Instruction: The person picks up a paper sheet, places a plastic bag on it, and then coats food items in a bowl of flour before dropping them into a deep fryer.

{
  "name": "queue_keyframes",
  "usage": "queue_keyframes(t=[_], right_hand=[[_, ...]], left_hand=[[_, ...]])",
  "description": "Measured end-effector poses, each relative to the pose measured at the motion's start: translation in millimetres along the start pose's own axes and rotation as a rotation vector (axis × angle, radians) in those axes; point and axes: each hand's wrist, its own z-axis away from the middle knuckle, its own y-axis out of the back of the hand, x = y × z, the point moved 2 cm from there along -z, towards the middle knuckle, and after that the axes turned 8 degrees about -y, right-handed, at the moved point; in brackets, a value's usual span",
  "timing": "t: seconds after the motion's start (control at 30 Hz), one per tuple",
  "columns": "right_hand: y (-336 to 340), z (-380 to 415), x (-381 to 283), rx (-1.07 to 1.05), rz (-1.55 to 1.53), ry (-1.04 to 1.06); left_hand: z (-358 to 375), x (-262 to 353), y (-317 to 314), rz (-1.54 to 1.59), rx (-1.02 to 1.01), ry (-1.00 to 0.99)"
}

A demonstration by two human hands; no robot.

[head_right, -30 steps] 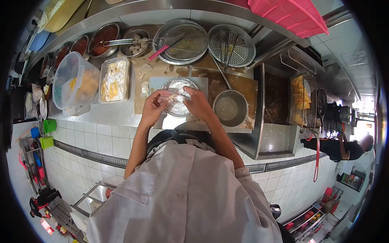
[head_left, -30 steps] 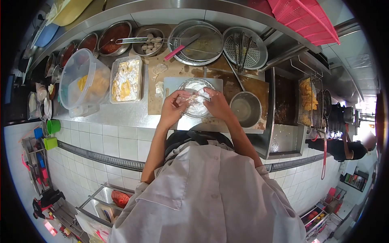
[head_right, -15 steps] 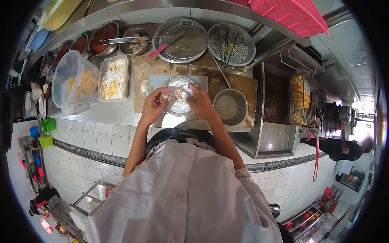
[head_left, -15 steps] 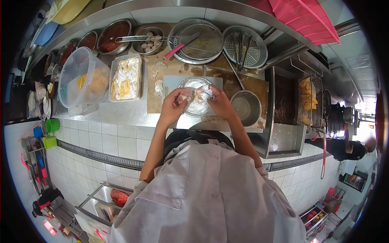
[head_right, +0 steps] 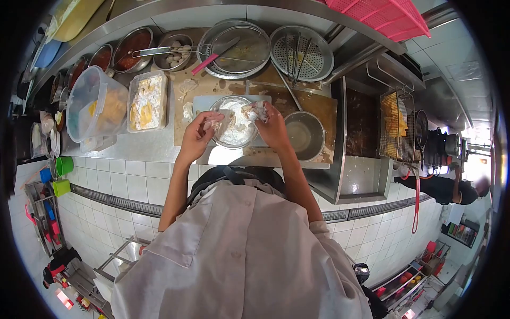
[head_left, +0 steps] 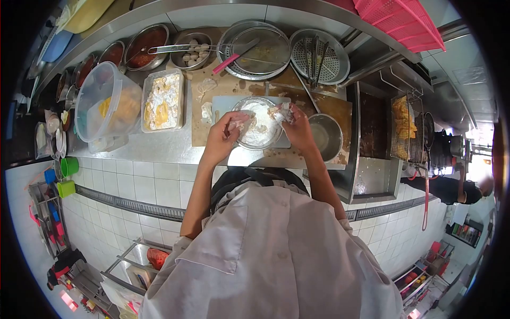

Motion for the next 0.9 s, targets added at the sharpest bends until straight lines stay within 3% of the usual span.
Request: queue_keyframes(t=[0.1, 0.3, 0.4, 0.47, 0.6, 0.7, 0.9], right_hand=[[-3, 1, 0, 0.053, -0.041, 0.109], [-4, 7, 0, 0.114, 0.114, 0.099], [-6, 13, -41, -0.093, 0.175, -0.02], [-14, 14, -37, -0.012, 0.266, 0.093], [-18, 11, -29, 0.094, 0.316, 0.297], [-17, 11, -32, 0.045, 0.27, 0.082], [-17, 13, -39, 0.048, 0.269, 0.046]], left_hand=[[-2, 9, -3, -0.033, -0.026, -0.032], [-9, 5, 0, 0.003, 0.021, 0.041], [-18, 19, -16, -0.034, -0.038, 0.042], [-25, 13, -22, -0.047, -0.089, 0.012], [-28, -15, -20, 0.016, 0.005, 0.036], [-24, -24, -28, 0.101, 0.084, 0.037], [-22, -23, -25, -0.011, 0.057, 0.063]])
